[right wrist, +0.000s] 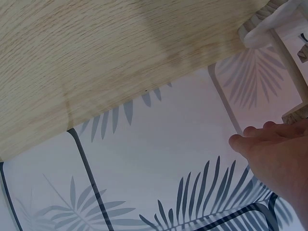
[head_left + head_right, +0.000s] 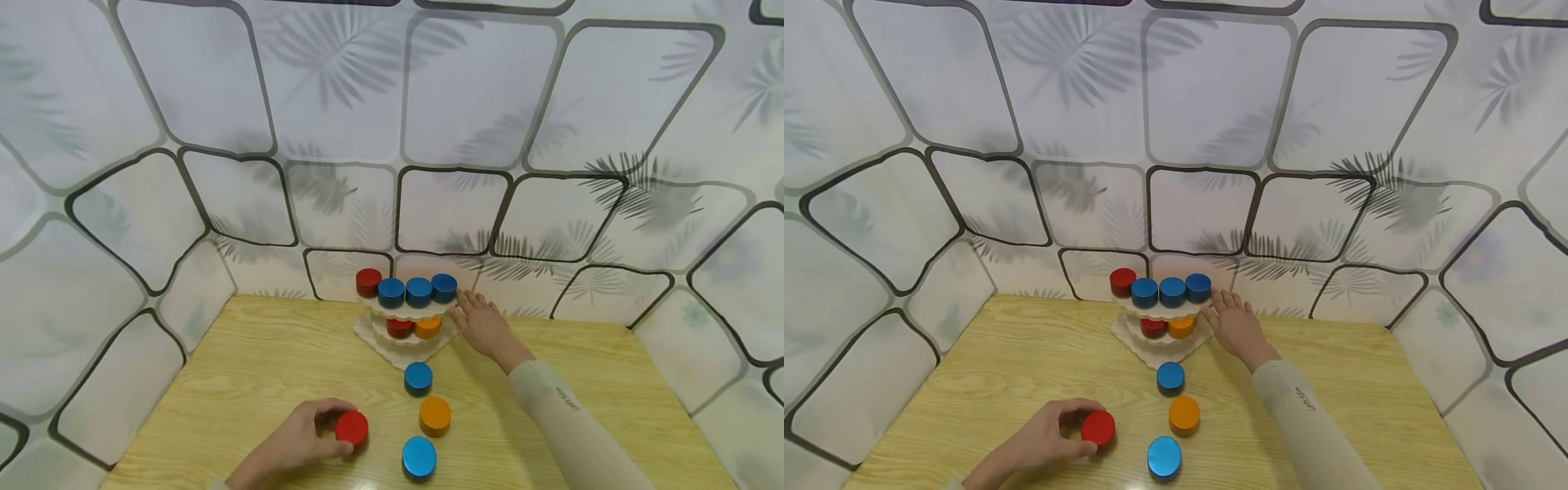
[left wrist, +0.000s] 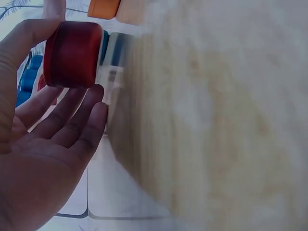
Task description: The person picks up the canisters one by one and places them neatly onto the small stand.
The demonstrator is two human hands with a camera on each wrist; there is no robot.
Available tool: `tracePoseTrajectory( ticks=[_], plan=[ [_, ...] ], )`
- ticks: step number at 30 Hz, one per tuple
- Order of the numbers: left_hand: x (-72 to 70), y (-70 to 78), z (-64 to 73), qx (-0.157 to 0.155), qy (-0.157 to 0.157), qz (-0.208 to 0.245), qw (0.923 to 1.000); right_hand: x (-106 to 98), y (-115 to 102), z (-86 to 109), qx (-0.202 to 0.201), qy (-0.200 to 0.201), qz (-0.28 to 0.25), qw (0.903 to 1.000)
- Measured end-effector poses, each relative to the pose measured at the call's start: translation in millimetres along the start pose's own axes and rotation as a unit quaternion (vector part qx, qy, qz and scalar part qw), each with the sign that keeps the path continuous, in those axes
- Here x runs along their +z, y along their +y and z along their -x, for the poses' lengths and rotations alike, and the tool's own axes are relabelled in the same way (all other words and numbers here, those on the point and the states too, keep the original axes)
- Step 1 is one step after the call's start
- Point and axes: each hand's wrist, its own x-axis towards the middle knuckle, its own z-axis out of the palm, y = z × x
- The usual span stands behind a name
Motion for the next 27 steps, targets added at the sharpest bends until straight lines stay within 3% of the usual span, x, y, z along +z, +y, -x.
tracePoseTrajectory(
  ticks=[9,13,18,22,27],
  plan=[
    [-6.1,1.5,-12.6,0.021,0.071,0.019,0.9971,-3,-2,2.0,-0.003,0.004,-0.001,1.0],
    [-9.2,0.9,-19.2,0.016,0.085,0.035,0.9956,-3,-2,3.0,-0.003,0.002,-0.005,1.0],
    [-13.4,3.3,-29.8,-0.007,0.105,0.04,0.9936,-3,-2,3.0,-0.004,-0.001,-0.007,1.0],
    [-15.5,7.9,-40.4,-0.033,0.139,0.038,0.989,-2,-2,3.0,-0.005,0.0,-0.007,1.0],
    [-16.1,12.1,-54.2,-0.043,0.176,0.026,0.983,-1,-2,2.9,-0.009,0.005,-0.004,0.9999]
  ],
)
